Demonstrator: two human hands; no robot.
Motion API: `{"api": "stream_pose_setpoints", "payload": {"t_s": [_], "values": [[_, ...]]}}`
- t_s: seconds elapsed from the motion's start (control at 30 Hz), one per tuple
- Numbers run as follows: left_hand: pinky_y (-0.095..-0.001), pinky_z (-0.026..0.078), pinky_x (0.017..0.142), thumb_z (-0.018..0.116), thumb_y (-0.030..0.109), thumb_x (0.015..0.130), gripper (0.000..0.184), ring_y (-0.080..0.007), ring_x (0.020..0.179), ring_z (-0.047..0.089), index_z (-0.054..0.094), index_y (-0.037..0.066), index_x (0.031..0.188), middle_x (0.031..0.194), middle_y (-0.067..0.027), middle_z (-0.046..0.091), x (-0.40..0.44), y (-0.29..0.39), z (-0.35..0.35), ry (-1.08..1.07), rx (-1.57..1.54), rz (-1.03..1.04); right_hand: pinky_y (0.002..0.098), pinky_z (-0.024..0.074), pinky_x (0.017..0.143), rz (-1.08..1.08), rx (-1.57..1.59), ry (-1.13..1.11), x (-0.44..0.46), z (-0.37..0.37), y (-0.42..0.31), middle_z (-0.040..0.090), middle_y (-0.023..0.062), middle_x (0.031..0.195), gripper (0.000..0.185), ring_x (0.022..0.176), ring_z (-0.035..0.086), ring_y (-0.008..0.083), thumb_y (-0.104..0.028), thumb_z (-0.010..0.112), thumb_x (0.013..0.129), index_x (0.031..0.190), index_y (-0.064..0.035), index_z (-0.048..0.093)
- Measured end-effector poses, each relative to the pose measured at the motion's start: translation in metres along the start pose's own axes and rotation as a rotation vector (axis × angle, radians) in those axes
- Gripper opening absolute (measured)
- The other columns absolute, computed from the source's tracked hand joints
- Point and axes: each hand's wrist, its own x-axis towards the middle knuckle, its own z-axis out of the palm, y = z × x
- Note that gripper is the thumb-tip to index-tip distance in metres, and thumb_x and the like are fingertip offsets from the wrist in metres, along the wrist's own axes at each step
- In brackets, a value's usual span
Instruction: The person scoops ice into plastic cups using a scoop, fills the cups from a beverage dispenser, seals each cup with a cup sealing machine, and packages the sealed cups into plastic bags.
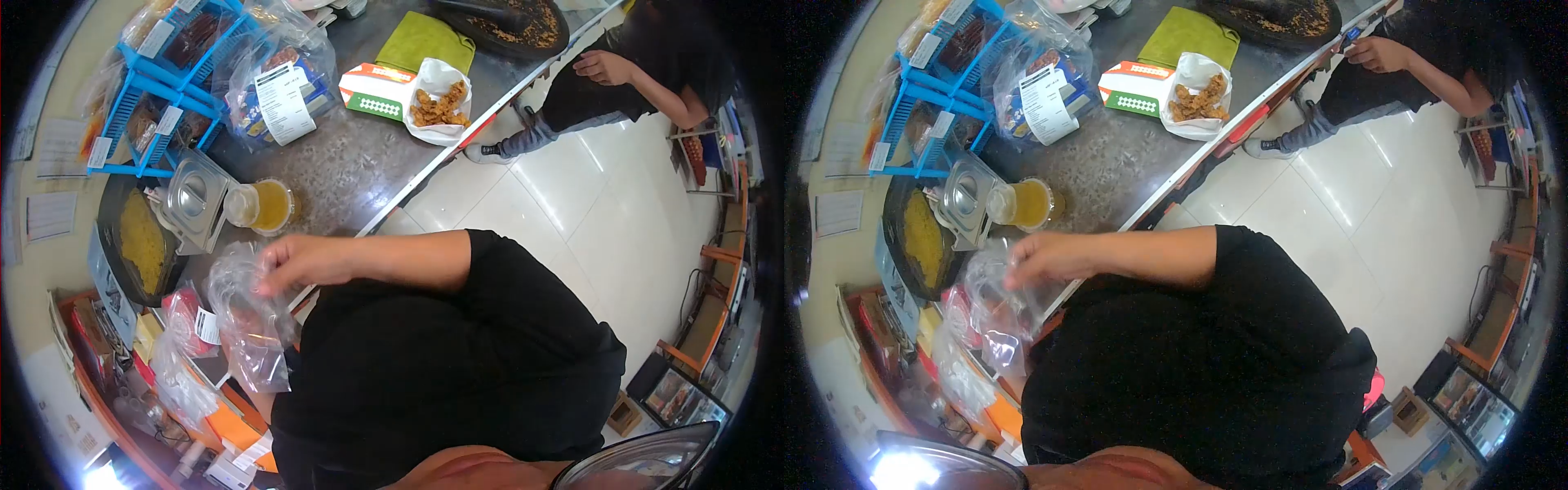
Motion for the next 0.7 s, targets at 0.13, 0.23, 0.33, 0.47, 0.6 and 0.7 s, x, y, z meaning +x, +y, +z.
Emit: {"api": "stream_pose_setpoints", "payload": {"t_s": [0.13,0.23,0.33,0.47,0.6,0.7], "values": [[-0.0312,0.049,0.069,0.052,0.025,0.091,0.036,-0.0173,0.081,0.055,0.049,0.003,0.119,0.094,-0.0079,0.054,0.009,-0.002,-0.004,-0.013,-0.004,-0.002,0.0242,0.0505,0.076,0.236,0.596,-0.300,0.000,-0.011,-0.021,0.066,0.0033,0.093,0.024,0.086,0.063,0.0104,-0.021,0.067,0.086,0.101,-0.0043,0.062],[-0.0321,0.050,0.071,0.052,0.028,0.092,0.036,-0.0183,0.086,0.058,0.050,0.002,0.117,0.099,-0.0101,0.058,0.019,-0.006,-0.002,-0.073,-0.035,-0.008,0.0196,0.0490,0.061,0.509,0.016,0.080,-0.005,0.015,-0.058,0.064,0.0011,0.089,0.022,0.073,0.060,0.0055,-0.018,0.064,0.087,0.103,-0.0041,0.060],[-0.0327,0.050,0.077,0.051,0.028,0.092,0.035,-0.0191,0.093,0.058,0.051,0.002,0.116,0.104,-0.0107,0.058,0.034,0.002,0.016,-0.301,-0.002,0.063,0.0165,0.0455,0.053,-0.018,-0.086,0.172,0.007,-0.001,-0.059,0.063,-0.0005,0.084,0.028,0.068,0.058,0.0030,-0.026,0.059,0.091,0.107,-0.0026,0.059],[-0.0265,0.050,0.076,0.054,0.019,0.091,0.032,-0.0178,0.089,0.059,0.051,0.002,0.117,0.095,-0.0074,0.060,0.076,0.005,0.050,-0.347,-0.376,0.028,0.0209,0.0469,0.054,-0.077,0.166,0.069,0.023,-0.025,-0.090,0.063,-0.0035,0.078,0.022,0.064,0.056,0.0038,-0.019,0.062,0.089,0.102,-0.0024,0.063],[-0.0306,0.052,0.082,0.052,0.011,0.092,0.023,-0.0175,0.095,0.060,0.053,0.002,0.114,0.100,-0.0078,0.061,0.105,0.012,0.060,-0.185,-0.413,-0.047,0.0213,0.0482,0.058,-0.067,0.004,0.337,0.049,-0.035,-0.110,0.060,-0.0027,0.075,0.020,0.063,0.056,0.0057,-0.017,0.064,0.088,0.100,-0.0016,0.062],[-0.0326,0.053,0.082,0.051,0.013,0.093,0.022,-0.0188,0.094,0.061,0.054,0.002,0.111,0.100,-0.0083,0.062,0.118,-0.001,0.054,-0.125,-0.381,-0.062,0.0224,0.0501,0.059,-0.009,-0.061,0.422,0.061,-0.060,-0.105,0.060,-0.0010,0.075,0.019,0.062,0.057,0.0081,-0.019,0.064,0.088,0.097,-0.0025,0.060]]}}
